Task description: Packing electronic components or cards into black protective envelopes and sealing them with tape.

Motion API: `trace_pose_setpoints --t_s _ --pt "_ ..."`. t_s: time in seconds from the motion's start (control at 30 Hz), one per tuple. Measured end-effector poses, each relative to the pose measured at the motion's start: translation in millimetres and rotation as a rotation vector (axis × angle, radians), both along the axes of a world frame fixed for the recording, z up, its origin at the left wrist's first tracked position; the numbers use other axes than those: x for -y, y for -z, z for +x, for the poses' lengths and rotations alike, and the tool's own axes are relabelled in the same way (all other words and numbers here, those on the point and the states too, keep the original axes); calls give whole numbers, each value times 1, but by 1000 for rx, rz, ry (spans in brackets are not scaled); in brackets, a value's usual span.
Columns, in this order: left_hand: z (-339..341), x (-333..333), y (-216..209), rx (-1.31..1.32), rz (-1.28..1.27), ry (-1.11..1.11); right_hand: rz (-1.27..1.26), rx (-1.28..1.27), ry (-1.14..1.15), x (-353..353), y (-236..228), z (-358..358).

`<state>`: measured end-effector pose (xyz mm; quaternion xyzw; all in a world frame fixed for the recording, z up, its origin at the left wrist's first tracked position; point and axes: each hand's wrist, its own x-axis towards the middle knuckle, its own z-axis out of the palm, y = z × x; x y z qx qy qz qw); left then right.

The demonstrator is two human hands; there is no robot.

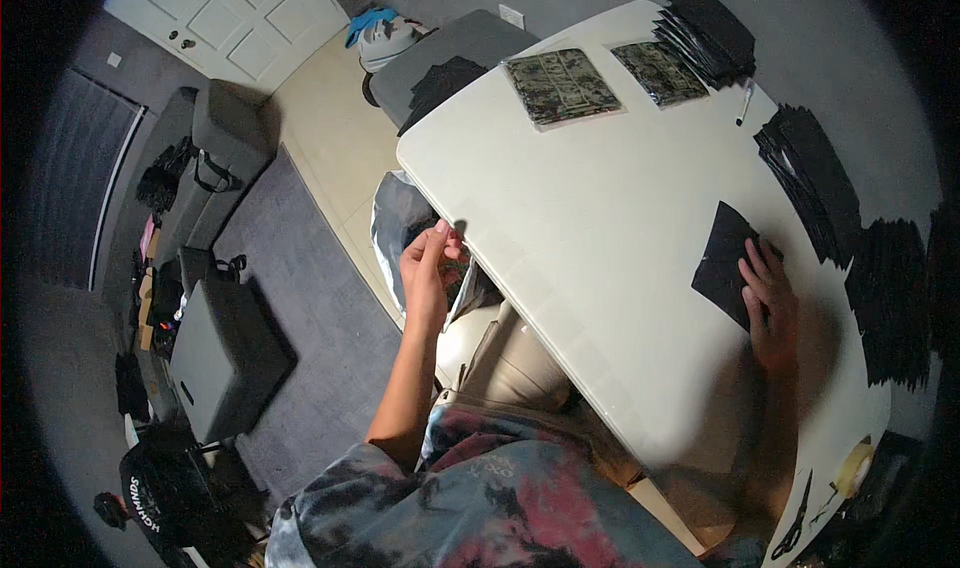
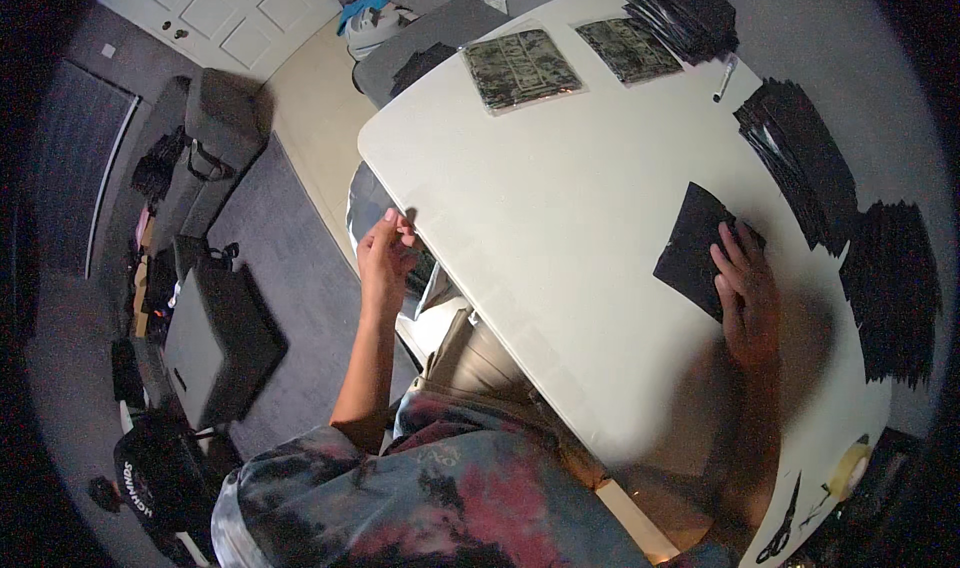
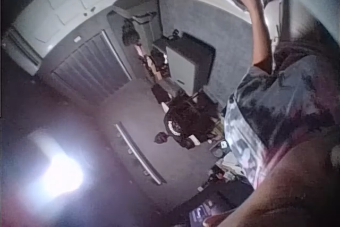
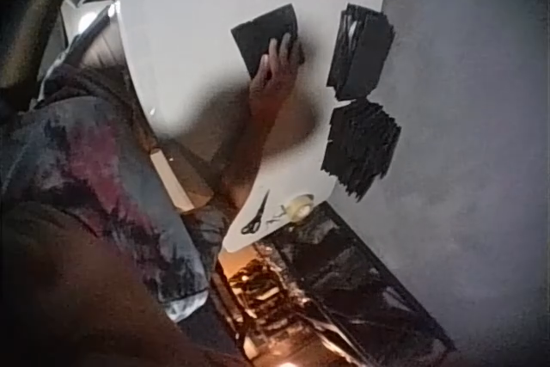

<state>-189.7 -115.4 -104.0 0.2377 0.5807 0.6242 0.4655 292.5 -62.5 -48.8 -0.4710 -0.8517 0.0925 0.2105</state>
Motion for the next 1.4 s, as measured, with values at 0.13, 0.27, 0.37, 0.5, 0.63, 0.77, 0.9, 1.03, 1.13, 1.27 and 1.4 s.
trace_pose_setpoints --t_s 0.13,0.27,0.37,0.5,0.63,0.77,0.9,1.03,1.13,1.27,1.4 --pt "-3 0 1 45 -10 -12 -32 61 45 4 -10 -11" --pt "3 -3 -5 -62 -10 -75 -15 -1 66 7 -11 -10" --pt "8 -9 -26 -230 12 -73 -59 -15 64 4 -14 -9" --pt "44 -26 -100 -463 614 160 -64 -144 86 -5 -8 -13" --pt "144 -70 -143 -165 860 1209 -17 -157 86 -1 -7 2" --pt "245 -91 -107 39 551 1613 -15 -241 119 4 -10 7" --pt "287 -116 -72 10 653 1757 15 -215 193 -2 -3 20" --pt "301 -144 -49 196 525 1669 -15 -267 245 -4 -1 26" --pt "300 -147 -50 160 467 1585 1 -284 206 -9 2 30" --pt "297 -150 -54 75 433 1587 26 -246 256 -10 9 30" --pt "296 -151 -55 19 395 1514 -6 -312 229 -15 11 31"
